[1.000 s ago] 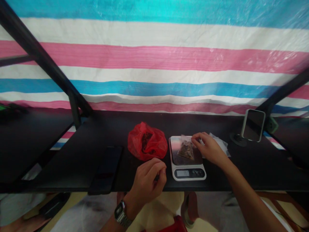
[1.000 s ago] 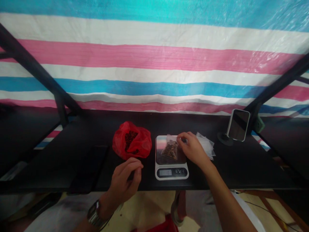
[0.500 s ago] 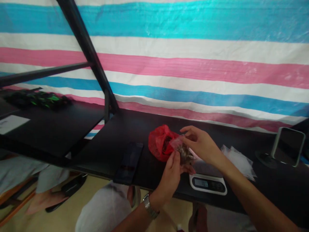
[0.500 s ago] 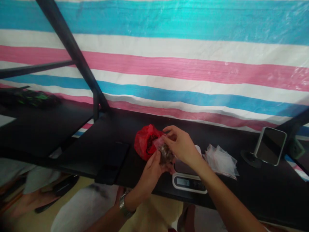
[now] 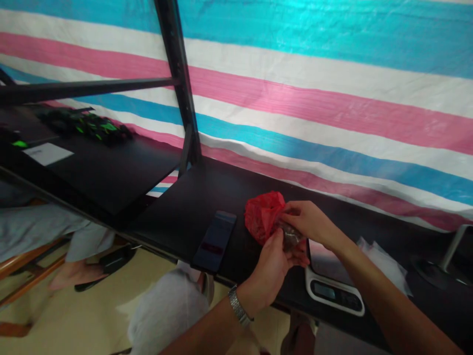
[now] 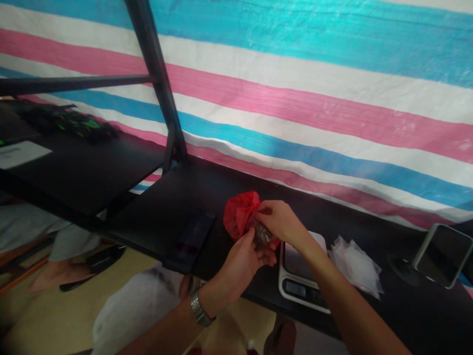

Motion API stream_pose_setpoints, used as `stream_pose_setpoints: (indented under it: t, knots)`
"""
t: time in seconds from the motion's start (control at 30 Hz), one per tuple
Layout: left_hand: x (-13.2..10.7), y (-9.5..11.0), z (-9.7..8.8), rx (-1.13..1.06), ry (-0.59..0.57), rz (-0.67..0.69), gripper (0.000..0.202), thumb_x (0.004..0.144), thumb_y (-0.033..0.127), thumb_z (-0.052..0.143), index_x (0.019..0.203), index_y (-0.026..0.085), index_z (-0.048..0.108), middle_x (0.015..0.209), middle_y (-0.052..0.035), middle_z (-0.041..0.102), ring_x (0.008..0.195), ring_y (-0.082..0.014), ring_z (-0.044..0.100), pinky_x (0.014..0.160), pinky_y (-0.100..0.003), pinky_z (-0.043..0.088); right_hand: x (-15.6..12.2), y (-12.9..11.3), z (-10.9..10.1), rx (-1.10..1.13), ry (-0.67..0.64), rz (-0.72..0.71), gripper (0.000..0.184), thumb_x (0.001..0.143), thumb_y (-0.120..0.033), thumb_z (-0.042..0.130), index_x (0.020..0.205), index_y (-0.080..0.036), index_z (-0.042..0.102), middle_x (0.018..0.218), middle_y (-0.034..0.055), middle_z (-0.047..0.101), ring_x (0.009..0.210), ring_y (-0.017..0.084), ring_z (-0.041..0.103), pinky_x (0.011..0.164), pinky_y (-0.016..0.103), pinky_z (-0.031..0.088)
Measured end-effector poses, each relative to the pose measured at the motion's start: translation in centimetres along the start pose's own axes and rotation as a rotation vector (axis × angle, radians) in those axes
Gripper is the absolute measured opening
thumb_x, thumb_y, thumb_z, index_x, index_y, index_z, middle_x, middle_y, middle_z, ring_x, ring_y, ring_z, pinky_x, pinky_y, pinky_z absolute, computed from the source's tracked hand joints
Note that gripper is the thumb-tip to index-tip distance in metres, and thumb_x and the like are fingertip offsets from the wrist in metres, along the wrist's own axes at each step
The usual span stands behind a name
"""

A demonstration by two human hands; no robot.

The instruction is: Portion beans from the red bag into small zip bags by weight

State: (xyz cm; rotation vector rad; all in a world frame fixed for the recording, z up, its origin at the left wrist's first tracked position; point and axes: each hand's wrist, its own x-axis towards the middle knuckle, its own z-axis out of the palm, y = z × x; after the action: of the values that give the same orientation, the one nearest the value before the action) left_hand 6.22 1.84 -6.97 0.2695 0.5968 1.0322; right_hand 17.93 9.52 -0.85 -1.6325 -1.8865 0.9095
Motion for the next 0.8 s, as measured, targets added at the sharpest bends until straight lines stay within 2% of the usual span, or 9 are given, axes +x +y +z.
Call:
stream_pose_setpoints:
  t: [0.13,0.3,0.47,0.57,0.67,0.8]
  knots:
    - [-0.2,0.0,-0.1,0.059,-0.007,0.0,0.045,0.108,0.051,0.051,0.093,0.011,0.067,0.074,-0.0057,0.07,0.055,-0.015,0.067,0.058,-0.028,0.051,-0.4,0.0,0.2,0.028,0.001,0.004,0.017,0.08,-0.029,0.066,0.077,-0.02,0.08,0.063,0.0003,0.071,0.054,0.015,0.06,0.052,0.025,0.046]
    - [-0.1,-0.4,-0.6,0.146,0.005,0.03,0.049,0.101,0.061,0.059,0.097,0.012,0.065,0.075,-0.0045,0.07,0.055,-0.0146,0.066,0.057,-0.027,0.049,-1.0,0.2,0.1,0.087,-0.041,0.025,0.019,0.08,-0.032,0.068,0.078,-0.02,0.082,0.071,0.0019,0.076,0.055,0.016,0.062,0.051,0.025,0.045]
    - [-0.2,-0.5,-1.1,0.204,-0.016,0.089,0.069,0.083,0.08,0.07,0.106,0.015,0.062,0.077,-0.0035,0.072,0.057,-0.0144,0.066,0.059,-0.027,0.05,-1.4,0.8,0.1,0.116,-0.065,0.06,0.019,0.083,-0.032,0.069,0.081,-0.02,0.084,0.073,0.003,0.078,0.059,0.018,0.066,0.052,0.025,0.048]
    - [-0.2,-0.4,-1.3,0.272,-0.046,0.087,0.077,0.077,0.087,0.069,0.103,0.015,0.063,0.075,-0.0037,0.071,0.056,-0.0146,0.065,0.057,-0.028,0.049,-1.3,0.7,0.4,0.087,-0.066,0.045,0.019,0.084,-0.03,0.068,0.083,-0.02,0.085,0.077,0.0033,0.08,0.063,0.019,0.069,0.054,0.025,0.05]
    - [0.0,-0.2,-1.4,0.309,-0.026,0.083,0.079,0.073,0.09,0.069,0.098,0.015,0.063,0.073,-0.0034,0.07,0.054,-0.0144,0.063,0.055,-0.028,0.048,-1.0,0.4,0.5,0.011,-0.053,-0.014,0.021,0.085,-0.027,0.066,0.081,-0.02,0.085,0.078,0.0031,0.08,0.068,0.019,0.07,0.059,0.025,0.051]
    - [0.2,0.1,-1.3,0.302,-0.002,0.093,0.077,0.075,0.09,0.066,0.097,0.016,0.064,0.071,-0.0029,0.071,0.052,-0.014,0.062,0.053,-0.027,0.046,-0.8,0.5,0.5,-0.019,-0.033,-0.009,0.021,0.085,-0.025,0.065,0.084,-0.021,0.086,0.079,0.003,0.081,0.069,0.019,0.071,0.061,0.025,0.052]
